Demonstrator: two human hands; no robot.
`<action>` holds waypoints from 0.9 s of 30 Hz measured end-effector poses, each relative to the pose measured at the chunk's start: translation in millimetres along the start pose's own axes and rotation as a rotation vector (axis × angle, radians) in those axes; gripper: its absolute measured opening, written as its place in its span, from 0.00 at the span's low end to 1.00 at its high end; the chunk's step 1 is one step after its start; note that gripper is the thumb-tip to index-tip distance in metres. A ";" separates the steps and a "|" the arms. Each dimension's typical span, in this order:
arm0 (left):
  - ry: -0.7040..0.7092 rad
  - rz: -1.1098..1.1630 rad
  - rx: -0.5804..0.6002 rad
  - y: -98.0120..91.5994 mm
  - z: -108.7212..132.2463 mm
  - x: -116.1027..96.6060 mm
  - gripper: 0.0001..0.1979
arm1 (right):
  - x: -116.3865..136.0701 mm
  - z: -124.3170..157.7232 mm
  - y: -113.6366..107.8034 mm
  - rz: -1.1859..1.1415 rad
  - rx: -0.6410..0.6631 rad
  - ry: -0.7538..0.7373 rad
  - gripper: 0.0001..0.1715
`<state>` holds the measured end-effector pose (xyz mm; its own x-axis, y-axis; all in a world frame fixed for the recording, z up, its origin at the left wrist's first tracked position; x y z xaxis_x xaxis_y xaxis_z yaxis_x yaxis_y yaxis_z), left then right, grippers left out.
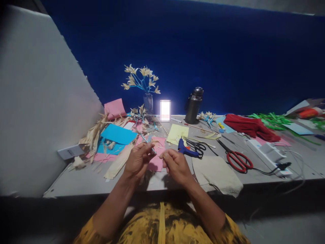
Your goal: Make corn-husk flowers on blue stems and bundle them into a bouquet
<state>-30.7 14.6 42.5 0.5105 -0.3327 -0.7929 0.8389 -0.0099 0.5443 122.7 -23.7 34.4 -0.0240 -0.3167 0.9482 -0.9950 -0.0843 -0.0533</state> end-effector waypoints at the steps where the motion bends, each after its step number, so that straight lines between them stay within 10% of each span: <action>1: -0.016 0.036 -0.012 -1.4 -0.6 -0.8 0.14 | 0.8 1.1 -5.4 0.052 -0.026 -0.007 0.25; 15: 0.017 -0.311 0.041 7.3 -13.2 8.8 0.19 | -11.5 -13.0 -10.1 0.062 -0.083 0.011 0.14; 20: 0.181 -0.605 -0.153 5.8 -2.2 9.1 0.11 | -17.6 -19.8 -11.9 -0.012 -0.180 0.009 0.15; 27: -0.150 -0.645 0.248 -28.4 50.4 -2.2 0.31 | -32.6 -29.0 -21.6 -0.129 -0.330 0.044 0.19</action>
<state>-65.2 -31.9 42.6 -0.1204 -0.3142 -0.9417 0.8882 -0.4578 0.0392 142.2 15.9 13.7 0.1067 -0.2822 0.9534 -0.9676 0.1912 0.1649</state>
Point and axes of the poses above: each hand's wrist, its own z-axis away from the middle knuckle, its own y-axis out of the palm, x = y × z, the point moved 1 cm from there along -z, towards the middle knuckle, and after that the axes turned 13 degrees about -y, right-handed, at the moved point
